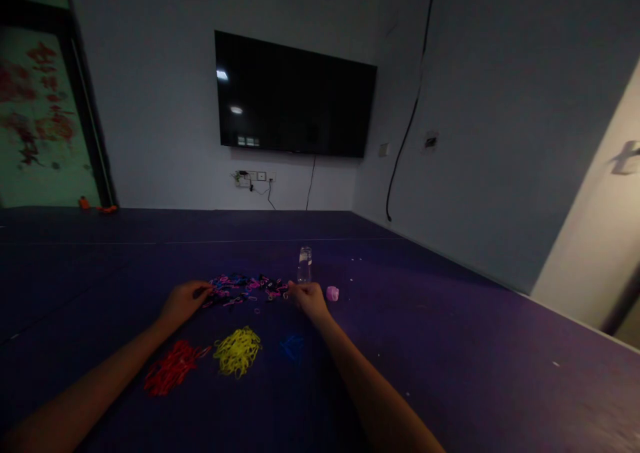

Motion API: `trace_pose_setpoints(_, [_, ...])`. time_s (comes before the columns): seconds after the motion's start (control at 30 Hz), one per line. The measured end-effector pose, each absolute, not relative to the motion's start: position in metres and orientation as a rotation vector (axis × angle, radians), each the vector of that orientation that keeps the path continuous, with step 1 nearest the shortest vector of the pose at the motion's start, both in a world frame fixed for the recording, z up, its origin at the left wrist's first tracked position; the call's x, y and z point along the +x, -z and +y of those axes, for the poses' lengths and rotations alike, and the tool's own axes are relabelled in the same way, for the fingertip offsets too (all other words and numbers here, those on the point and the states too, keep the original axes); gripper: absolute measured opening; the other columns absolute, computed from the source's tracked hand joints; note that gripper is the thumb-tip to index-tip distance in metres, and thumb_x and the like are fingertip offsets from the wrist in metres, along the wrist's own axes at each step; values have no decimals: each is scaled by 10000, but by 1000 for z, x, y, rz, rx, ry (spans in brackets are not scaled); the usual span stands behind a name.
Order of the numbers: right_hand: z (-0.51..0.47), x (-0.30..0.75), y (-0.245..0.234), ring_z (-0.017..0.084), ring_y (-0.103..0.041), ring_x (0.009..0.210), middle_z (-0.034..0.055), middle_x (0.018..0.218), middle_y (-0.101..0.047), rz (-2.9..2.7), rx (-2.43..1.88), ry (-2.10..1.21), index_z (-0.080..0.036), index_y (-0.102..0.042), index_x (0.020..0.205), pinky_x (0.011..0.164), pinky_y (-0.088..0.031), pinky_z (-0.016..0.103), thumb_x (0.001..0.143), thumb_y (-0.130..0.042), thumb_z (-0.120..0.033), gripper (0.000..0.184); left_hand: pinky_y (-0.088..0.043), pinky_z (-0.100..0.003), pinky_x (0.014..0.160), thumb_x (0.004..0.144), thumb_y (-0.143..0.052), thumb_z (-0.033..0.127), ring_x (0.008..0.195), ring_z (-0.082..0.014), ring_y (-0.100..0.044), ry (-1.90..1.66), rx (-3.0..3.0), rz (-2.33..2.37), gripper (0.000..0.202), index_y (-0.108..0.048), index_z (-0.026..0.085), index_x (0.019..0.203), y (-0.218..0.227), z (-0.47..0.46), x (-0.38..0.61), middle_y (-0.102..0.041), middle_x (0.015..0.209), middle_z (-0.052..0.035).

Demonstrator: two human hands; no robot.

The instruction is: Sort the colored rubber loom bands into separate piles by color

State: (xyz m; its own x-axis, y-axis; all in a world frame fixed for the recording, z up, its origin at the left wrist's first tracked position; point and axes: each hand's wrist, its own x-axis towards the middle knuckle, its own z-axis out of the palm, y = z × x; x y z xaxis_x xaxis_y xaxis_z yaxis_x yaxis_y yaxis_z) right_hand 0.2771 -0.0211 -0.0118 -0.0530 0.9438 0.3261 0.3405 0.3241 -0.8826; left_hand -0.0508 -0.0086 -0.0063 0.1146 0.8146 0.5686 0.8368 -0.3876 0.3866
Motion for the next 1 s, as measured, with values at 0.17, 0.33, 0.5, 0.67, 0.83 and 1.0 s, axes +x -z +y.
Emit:
trace_pose_setpoints(0.17, [-17,281,20,104,-445,462,10,467,-532,-1823,-1367,-295,-142,-676,625,445,-254,214,818,-418,-545,516,-493,-310,774,824,-444,293,862,-210,-642,1089,-2350,-1680,267,-687,196,880,5,-9,-49,-709,901,-57])
trace_pose_setpoints(0.33, [-19,280,18,114,-514,498,14,535,-600,-2001,-1462,-275,-177,-693,666,464,-277,209,841,-418,-480,445,-476,-326,792,828,-426,244,881,-218,-625,998,-2347,-1695,269,-680,183,893,4,-12,-46,-692,919,-75])
trace_pose_setpoints(0.5, [-19,278,16,121,-543,537,13,594,-642,-2018,-1539,-249,-210,-718,734,485,-287,214,839,-433,-459,392,-468,-329,782,827,-424,221,885,-222,-607,937,-2371,-1654,260,-669,174,897,2,-13,-45,-682,891,-81])
trace_pose_setpoints(0.67, [-20,277,16,126,-564,589,12,651,-666,-2032,-1543,-219,-227,-721,745,509,-296,213,841,-438,-465,382,-452,-350,814,822,-437,218,903,-228,-586,829,-2430,-1531,247,-668,171,896,3,-10,-44,-680,932,-85])
trace_pose_setpoints(0.83, [-21,277,16,113,-532,543,5,606,-637,-2048,-1537,-232,-213,-713,726,500,-282,212,849,-430,-464,397,-437,-372,851,847,-408,248,949,-225,-568,819,-2483,-1447,285,-665,188,955,6,-8,-44,-671,1019,-82])
trace_pose_setpoints(1.0, [-21,277,16,113,-523,544,5,603,-624,-2040,-1499,-233,-209,-712,739,505,-278,213,847,-437,-461,389,-433,-362,851,857,-398,245,953,-220,-565,828,-2490,-1458,290,-663,200,967,8,-6,-44,-676,972,-80])
